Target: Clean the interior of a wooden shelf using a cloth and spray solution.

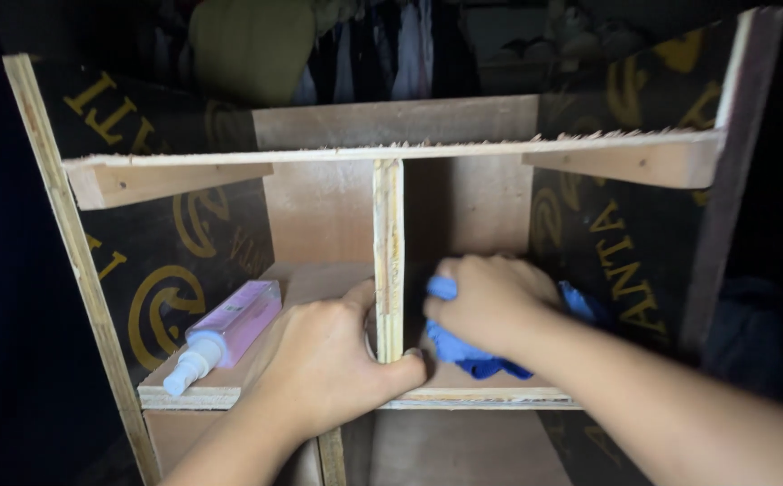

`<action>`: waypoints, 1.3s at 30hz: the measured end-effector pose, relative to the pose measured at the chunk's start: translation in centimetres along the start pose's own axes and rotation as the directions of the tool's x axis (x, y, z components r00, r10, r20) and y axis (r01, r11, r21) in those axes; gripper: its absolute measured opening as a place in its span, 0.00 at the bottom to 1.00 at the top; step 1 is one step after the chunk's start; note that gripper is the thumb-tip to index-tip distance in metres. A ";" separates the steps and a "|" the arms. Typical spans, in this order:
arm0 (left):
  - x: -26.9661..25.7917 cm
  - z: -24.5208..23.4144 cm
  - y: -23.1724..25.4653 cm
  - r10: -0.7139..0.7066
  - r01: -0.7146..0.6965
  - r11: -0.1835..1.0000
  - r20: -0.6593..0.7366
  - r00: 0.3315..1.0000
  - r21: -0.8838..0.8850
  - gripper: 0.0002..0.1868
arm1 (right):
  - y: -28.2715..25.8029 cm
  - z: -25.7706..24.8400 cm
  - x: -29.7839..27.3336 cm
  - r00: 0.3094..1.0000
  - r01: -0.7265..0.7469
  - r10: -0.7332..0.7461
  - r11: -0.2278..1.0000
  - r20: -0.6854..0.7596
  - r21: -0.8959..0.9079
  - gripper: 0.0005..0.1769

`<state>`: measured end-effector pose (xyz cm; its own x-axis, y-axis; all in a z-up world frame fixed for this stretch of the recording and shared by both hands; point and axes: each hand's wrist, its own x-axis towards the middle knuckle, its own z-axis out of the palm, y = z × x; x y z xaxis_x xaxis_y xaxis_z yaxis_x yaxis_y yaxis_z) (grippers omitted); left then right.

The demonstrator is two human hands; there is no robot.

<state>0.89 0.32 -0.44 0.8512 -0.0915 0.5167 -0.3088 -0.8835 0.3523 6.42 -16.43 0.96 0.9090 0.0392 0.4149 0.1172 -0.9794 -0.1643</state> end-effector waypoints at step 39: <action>-0.2 -0.1 -1.0 0.047 -0.052 0.996 0.061 0.997 0.070 0.36 | -0.9 3.4 4.7 0.999 0.025 -0.022 0.996 0.044 -0.082 0.29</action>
<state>0.98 1.29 -0.77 0.8600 -0.1611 0.4841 -0.3217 -0.9077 0.2693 11.96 -14.71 -0.01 0.9231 0.0690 0.3784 0.1069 -0.9910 -0.0801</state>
